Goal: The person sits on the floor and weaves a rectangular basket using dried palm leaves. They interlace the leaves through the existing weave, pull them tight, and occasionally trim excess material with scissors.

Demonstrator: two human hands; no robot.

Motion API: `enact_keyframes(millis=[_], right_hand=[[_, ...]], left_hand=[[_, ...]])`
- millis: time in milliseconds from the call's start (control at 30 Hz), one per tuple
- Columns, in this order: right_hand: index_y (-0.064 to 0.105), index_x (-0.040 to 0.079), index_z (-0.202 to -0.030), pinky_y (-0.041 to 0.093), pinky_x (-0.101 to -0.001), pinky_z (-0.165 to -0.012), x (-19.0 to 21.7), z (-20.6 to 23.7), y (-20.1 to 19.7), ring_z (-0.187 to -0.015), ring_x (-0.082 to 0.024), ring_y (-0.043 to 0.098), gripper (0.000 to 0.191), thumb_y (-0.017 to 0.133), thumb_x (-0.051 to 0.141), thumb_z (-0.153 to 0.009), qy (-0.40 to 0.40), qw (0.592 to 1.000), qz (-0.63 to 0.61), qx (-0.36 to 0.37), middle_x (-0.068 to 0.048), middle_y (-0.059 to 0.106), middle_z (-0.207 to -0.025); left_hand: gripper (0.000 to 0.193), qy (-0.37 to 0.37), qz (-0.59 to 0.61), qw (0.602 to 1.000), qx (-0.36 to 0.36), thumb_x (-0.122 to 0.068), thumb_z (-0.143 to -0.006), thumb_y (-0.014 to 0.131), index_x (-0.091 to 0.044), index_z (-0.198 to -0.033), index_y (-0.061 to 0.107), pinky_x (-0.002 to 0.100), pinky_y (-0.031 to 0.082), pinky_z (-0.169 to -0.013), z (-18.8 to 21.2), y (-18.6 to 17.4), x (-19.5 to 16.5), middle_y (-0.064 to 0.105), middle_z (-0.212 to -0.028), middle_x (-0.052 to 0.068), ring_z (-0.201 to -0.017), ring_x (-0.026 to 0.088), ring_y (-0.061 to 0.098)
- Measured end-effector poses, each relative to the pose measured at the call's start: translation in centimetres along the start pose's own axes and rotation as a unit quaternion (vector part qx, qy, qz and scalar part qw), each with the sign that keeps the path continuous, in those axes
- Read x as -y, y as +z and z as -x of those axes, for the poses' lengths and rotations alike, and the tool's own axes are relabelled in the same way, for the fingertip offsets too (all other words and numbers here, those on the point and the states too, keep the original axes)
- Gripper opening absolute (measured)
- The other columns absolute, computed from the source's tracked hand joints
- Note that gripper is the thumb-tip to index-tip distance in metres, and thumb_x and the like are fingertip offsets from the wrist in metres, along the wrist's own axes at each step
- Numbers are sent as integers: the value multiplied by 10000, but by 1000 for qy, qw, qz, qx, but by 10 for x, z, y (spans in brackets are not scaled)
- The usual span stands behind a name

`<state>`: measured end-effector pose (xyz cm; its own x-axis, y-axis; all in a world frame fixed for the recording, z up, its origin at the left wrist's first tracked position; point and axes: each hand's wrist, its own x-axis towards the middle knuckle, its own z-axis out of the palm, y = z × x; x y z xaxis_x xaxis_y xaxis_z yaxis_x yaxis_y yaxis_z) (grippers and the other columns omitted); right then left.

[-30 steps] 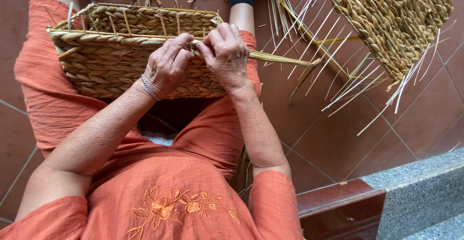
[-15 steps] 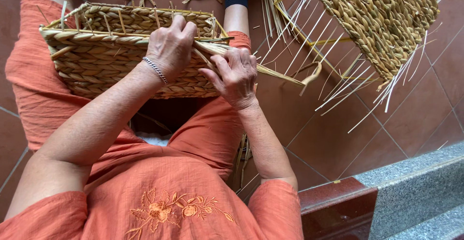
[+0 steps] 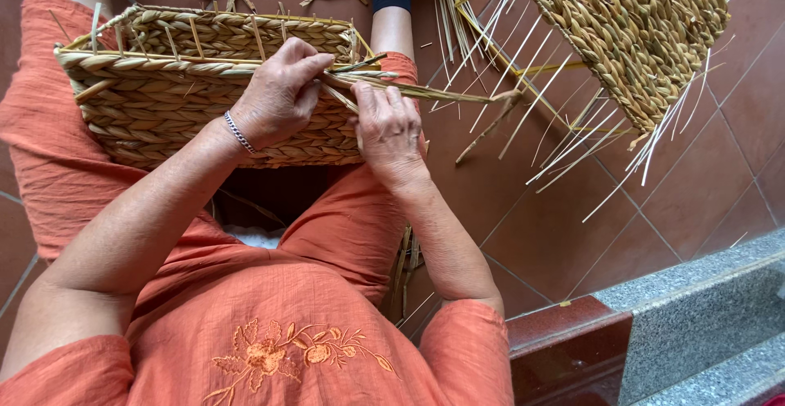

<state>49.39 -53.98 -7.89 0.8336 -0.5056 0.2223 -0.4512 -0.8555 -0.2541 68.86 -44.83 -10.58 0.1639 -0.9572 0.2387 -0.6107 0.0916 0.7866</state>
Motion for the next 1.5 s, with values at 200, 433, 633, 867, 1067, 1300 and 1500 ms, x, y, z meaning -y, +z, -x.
enact_keyframes(millis=[200,433,633,867,1067,1300,1500], right_hand=[[665,42,-1126,602,-323,-796,-3,-14,-23,-889,-205,729,192,711,6,-943,69,935,-347,25,-113,722,-1028],[732,51,-1075,600,-264,-701,-18,-57,-18,-792,-117,695,101,670,15,-1003,105,912,-391,66,-46,726,-952],[739,42,-1122,615,-251,-775,-48,-47,-5,-884,-76,710,120,718,64,-1005,135,878,-456,56,-6,751,-981],[686,46,-926,571,-280,-604,-48,-31,19,-683,-124,678,173,818,157,-930,156,931,-329,-14,-47,710,-780],[663,58,-920,593,-315,-681,-34,-6,23,-742,-160,743,168,778,167,-976,131,934,-324,-70,-54,743,-809],[675,95,-860,546,-342,-761,-34,-14,1,-848,-204,614,195,830,211,-888,103,976,-179,-71,-53,673,-872],[681,103,-810,486,-426,-714,-15,15,-31,-802,-256,580,399,896,438,-773,13,1000,2,-6,-82,627,-800]], left_hand=[[482,-1,29,999,36,66,-869,647,21,-1348,620,384,585,-865,-2,-8,-4,599,-1243,200,-1027,321,680],[176,-71,22,995,71,-90,-878,773,-22,-1018,692,400,578,-753,-12,-3,-4,590,-1045,152,-870,296,668],[332,-48,-84,995,-35,-109,-950,779,17,-1200,601,424,550,-661,-16,13,-10,541,-1080,197,-801,321,645],[157,74,-123,989,-29,-8,-963,681,-44,-1052,557,363,562,-675,1,11,-5,593,-1027,117,-845,269,675],[79,-50,-161,984,59,-17,-1042,630,-30,-1017,557,382,526,-602,-24,18,7,634,-883,110,-683,251,652],[164,16,-252,967,36,-82,-919,687,1,-1039,611,383,555,-483,-38,20,6,667,-918,175,-605,266,678],[117,-21,-341,928,151,-89,-953,695,-22,-1039,653,403,577,-558,-48,28,-4,705,-929,160,-712,264,721]])
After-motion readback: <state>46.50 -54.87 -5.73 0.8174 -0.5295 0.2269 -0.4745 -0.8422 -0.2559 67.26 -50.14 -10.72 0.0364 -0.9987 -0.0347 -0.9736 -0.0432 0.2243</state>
